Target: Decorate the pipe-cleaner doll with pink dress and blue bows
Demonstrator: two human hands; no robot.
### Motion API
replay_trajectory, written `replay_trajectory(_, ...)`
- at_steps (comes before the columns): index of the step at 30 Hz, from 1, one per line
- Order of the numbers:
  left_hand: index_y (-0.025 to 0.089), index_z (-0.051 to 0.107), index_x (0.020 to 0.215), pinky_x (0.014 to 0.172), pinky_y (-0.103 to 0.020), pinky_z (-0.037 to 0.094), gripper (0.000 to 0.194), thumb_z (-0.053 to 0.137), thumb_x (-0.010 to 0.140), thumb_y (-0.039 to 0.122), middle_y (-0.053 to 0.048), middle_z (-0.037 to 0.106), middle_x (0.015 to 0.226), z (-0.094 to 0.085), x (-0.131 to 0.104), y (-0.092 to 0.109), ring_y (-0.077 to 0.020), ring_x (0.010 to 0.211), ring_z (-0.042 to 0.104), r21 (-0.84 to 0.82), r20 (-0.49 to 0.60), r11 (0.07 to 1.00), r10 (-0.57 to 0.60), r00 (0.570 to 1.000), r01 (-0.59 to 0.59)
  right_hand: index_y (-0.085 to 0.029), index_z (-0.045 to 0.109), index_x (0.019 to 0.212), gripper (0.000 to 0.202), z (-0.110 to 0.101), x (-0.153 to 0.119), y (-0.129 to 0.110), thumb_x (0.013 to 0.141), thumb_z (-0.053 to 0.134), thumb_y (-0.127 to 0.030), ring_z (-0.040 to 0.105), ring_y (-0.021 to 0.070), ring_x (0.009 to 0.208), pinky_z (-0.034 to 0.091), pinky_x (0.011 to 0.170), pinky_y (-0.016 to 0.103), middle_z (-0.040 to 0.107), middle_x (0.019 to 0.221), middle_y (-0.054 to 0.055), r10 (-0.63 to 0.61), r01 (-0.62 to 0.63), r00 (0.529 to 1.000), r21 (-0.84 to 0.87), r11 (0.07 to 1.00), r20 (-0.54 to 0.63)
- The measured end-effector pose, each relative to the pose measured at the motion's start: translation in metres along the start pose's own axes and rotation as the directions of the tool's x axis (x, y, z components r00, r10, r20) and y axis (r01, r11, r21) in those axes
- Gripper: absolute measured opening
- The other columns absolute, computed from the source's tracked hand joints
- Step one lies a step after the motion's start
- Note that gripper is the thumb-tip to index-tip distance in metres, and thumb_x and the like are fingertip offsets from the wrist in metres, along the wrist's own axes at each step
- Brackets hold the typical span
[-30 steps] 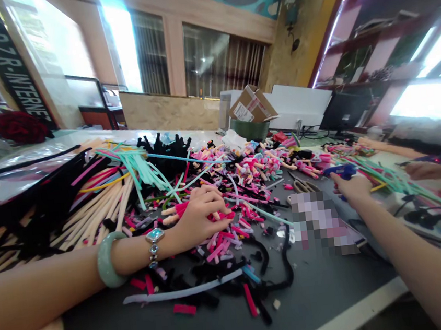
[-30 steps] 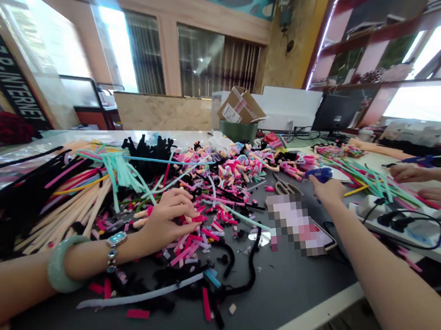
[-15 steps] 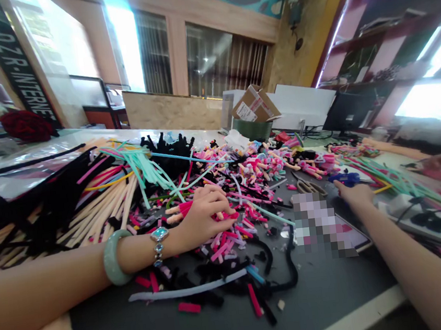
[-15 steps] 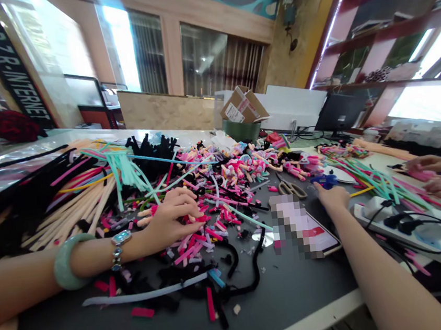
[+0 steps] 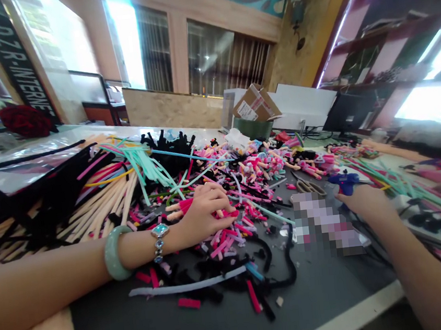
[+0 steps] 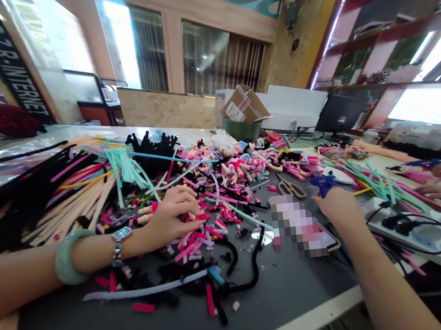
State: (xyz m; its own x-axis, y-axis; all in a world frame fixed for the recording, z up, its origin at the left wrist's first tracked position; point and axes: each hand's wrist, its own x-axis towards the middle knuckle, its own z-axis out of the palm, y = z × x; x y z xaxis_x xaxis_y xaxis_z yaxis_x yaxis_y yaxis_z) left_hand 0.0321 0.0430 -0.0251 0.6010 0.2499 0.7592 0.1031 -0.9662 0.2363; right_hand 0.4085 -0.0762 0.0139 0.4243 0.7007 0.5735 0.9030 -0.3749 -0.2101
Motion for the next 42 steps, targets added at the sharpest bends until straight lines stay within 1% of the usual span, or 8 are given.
replay_trajectory(3, 0.018, 0.063, 0.068, 0.086, -0.036, 0.040, 0.016, 0.067, 0.079, 0.029, -0.002, 0.063, 0.077, -0.001, 0.000, 0.001, -0.0195, 0.091, 0.052, 0.001, 0.019, 1.000, -0.023, 1.000, 0.023, -0.018, 0.053, 0.038, 0.049, -0.017, -0.015, -0.022, 0.075, 0.066, -0.048, 0.047, 0.0162, 0.035, 0.035, 0.041, 0.032, 0.051, 0.039, 0.008, 0.113, -0.093, 0.979, -0.116, 0.989, 0.172)
replay_trajectory(5, 0.018, 0.064, 0.069, 0.087, -0.037, 0.039, 0.014, 0.067, 0.079, 0.028, -0.003, 0.064, 0.079, -0.002, 0.000, 0.002, -0.0198, 0.093, 0.053, 0.003, 0.040, 0.999, -0.038, 0.998, 0.037, -0.019, 0.060, 0.039, 0.048, -0.029, -0.025, -0.047, 0.069, 0.066, -0.055, 0.049, 0.0203, 0.034, 0.035, 0.042, 0.034, 0.054, 0.038, 0.009, 0.115, -0.085, 0.957, -0.122, 0.989, 0.266)
replay_trajectory(7, 0.018, 0.065, 0.070, 0.087, -0.037, 0.039, 0.013, 0.067, 0.079, 0.027, -0.003, 0.064, 0.079, -0.003, 0.001, 0.003, -0.0201, 0.093, 0.053, 0.003, 0.047, 0.999, -0.043, 0.998, 0.043, -0.021, 0.072, 0.055, 0.044, -0.039, -0.036, -0.079, 0.070, 0.061, -0.061, 0.059, 0.0246, 0.045, 0.040, 0.047, 0.035, 0.064, 0.048, 0.008, 0.080, -0.056, 0.952, -0.087, 0.995, 0.295)
replay_trajectory(12, 0.018, 0.066, 0.070, 0.087, -0.038, 0.039, 0.013, 0.067, 0.079, 0.028, -0.004, 0.064, 0.079, -0.003, 0.000, 0.004, -0.0207, 0.094, 0.053, -0.005, 0.047, 0.999, -0.046, 0.998, 0.047, -0.022, 0.073, 0.068, 0.023, -0.040, -0.068, -0.158, 0.075, 0.064, -0.042, 0.068, 0.0223, 0.059, 0.047, 0.055, 0.030, 0.073, 0.064, 0.004, -0.218, 0.155, 0.952, 0.275, 0.949, 0.216)
replay_trajectory(16, 0.018, 0.066, 0.071, 0.086, -0.038, 0.040, 0.012, 0.066, 0.079, 0.027, -0.003, 0.064, 0.078, -0.002, -0.002, 0.005, -0.0203, 0.091, 0.053, -0.017, 0.034, 0.999, -0.029, 0.999, 0.030, -0.021, 0.070, 0.076, 0.012, -0.021, -0.088, -0.188, 0.079, 0.060, -0.027, 0.066, 0.0176, 0.059, 0.048, 0.058, 0.027, 0.072, 0.067, 0.001, -0.312, 0.251, 0.947, 0.424, 0.870, 0.080)
replay_trajectory(21, 0.019, 0.065, 0.071, 0.086, -0.038, 0.041, 0.010, 0.067, 0.078, 0.026, -0.002, 0.064, 0.077, 0.000, -0.002, 0.007, -0.0198, 0.090, 0.054, -0.055, 0.041, 0.998, -0.021, 0.999, 0.023, -0.020, 0.067, 0.076, 0.010, -0.011, -0.096, -0.192, 0.079, 0.058, -0.017, 0.063, 0.0144, 0.059, 0.048, 0.060, 0.024, 0.069, 0.067, -0.001, -0.344, 0.314, 0.939, 0.479, 0.820, -0.026)
replay_trajectory(29, 0.020, 0.068, 0.075, 0.088, -0.038, 0.041, 0.004, 0.069, 0.075, 0.023, -0.003, 0.064, 0.078, -0.001, -0.004, 0.013, -0.0201, 0.093, 0.055, -0.117, 0.068, 0.992, -0.030, 0.997, 0.038, -0.019, 0.067, 0.081, 0.009, -0.009, -0.112, -0.188, 0.079, 0.059, -0.016, 0.063, 0.0146, 0.062, 0.048, 0.063, 0.025, 0.069, 0.072, 0.000, -0.400, 0.335, 0.916, 0.514, 0.790, 0.018)
replay_trajectory(42, 0.021, 0.067, 0.073, 0.089, -0.038, 0.040, 0.008, 0.067, 0.079, 0.027, -0.003, 0.067, 0.078, -0.003, -0.005, 0.017, -0.0205, 0.097, 0.055, -0.101, 0.068, 0.993, 0.064, 0.996, -0.057, -0.019, 0.065, 0.090, 0.010, -0.006, -0.125, -0.184, 0.082, 0.059, -0.017, 0.066, 0.0171, 0.075, 0.048, 0.067, 0.026, 0.071, 0.082, 0.002, -0.489, 0.472, 0.869, 0.428, 0.771, -0.076)
